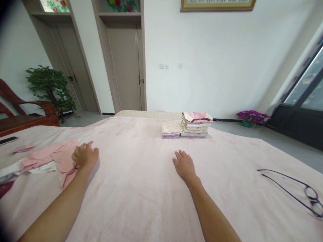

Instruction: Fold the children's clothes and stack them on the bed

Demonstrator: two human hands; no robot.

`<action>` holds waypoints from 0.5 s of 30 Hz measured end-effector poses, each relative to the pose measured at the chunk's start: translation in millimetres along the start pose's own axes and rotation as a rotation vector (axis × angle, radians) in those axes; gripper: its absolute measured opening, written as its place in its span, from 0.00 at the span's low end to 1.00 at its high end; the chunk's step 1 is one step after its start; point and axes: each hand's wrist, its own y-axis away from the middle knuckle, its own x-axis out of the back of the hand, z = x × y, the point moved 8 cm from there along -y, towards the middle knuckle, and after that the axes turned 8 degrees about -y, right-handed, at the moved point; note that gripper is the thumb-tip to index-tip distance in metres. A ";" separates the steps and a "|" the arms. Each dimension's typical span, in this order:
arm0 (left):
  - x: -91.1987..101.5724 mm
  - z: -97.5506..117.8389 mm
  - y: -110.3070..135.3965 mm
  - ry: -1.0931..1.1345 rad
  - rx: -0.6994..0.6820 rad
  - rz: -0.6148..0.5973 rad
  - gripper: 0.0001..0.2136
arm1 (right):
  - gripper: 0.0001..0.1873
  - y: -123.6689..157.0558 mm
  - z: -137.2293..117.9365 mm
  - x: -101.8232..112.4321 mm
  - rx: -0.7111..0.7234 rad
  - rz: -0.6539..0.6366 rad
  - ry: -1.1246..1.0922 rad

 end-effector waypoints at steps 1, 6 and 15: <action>1.6 -22.0 -8.4 -0.002 0.069 0.008 0.20 | 0.27 -0.3 0.2 0.0 0.001 0.003 0.002; -18.0 -96.9 -23.4 -0.023 0.387 -0.177 0.28 | 0.28 -1.3 1.3 0.6 -0.002 -0.003 -0.006; -31.3 -106.4 -36.1 0.006 0.332 -0.278 0.25 | 0.27 -0.3 0.7 2.4 0.001 -0.004 -0.018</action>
